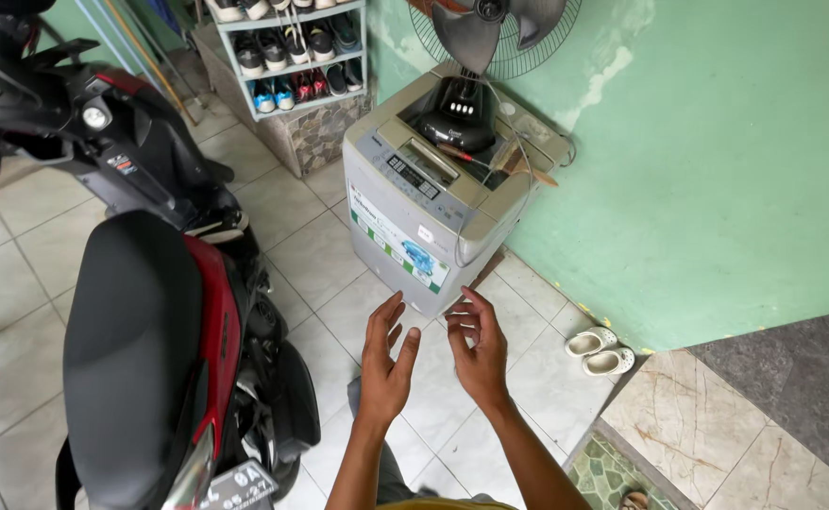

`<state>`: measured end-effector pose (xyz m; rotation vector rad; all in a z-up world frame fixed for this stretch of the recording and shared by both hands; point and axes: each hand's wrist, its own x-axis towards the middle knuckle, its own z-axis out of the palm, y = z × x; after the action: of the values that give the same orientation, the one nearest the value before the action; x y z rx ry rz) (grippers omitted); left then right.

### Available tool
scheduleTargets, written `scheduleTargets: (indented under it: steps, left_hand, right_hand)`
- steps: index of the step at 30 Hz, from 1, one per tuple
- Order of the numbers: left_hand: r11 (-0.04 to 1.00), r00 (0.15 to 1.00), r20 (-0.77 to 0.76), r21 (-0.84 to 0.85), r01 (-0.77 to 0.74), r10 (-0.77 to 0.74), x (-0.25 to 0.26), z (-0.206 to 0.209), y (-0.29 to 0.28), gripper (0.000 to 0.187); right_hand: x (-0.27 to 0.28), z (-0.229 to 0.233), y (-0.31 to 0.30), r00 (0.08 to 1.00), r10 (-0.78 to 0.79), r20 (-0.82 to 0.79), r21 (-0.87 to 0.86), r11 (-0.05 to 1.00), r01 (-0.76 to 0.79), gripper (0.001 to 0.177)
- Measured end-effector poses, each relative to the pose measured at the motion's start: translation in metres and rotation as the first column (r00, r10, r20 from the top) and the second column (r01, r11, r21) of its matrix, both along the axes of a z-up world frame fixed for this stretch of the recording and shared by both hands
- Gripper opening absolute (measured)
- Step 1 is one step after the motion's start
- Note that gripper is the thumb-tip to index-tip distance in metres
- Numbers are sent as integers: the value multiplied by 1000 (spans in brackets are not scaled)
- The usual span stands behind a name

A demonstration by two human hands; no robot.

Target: The person unplugs a table fan, carries it to a garage area, and uses a screwdriver to remove the front grille and fan blades. The person then carries a bucket of water to a sink and washes a cloth inside it.

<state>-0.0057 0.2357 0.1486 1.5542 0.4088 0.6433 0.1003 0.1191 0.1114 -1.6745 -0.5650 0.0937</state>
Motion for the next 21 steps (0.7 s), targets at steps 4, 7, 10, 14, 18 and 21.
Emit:
scheduleTargets:
  steps: [4, 7, 10, 14, 18, 21]
  left_hand:
    - [998, 999, -26, 59, 39, -37, 65, -5, 63, 49]
    - [992, 998, -27, 111, 59, -57, 103, -2, 110, 45]
    - [976, 997, 31, 208, 64, -72, 170, 7, 157, 42]
    - [976, 991, 7, 173, 129, -132, 229, 14, 191, 41]
    - [983, 987, 33, 100, 154, -158, 309, 23, 216, 41]
    - [981, 979, 77, 63, 183, -188, 361, 18, 230, 41]
  right_hand:
    - [59, -2, 52, 997, -80, -18, 57, 995, 81, 37]
    - [92, 1, 84, 988, -143, -59, 78, 986, 147, 27]
    - [140, 8, 111, 983, -181, -40, 163, 969, 185, 25]
    - [166, 9, 129, 963, -252, -98, 168, 949, 265, 23]
    - [226, 18, 164, 945, -311, -100, 177, 929, 324, 18]
    - [273, 20, 184, 950, -302, -83, 257, 914, 313, 16]
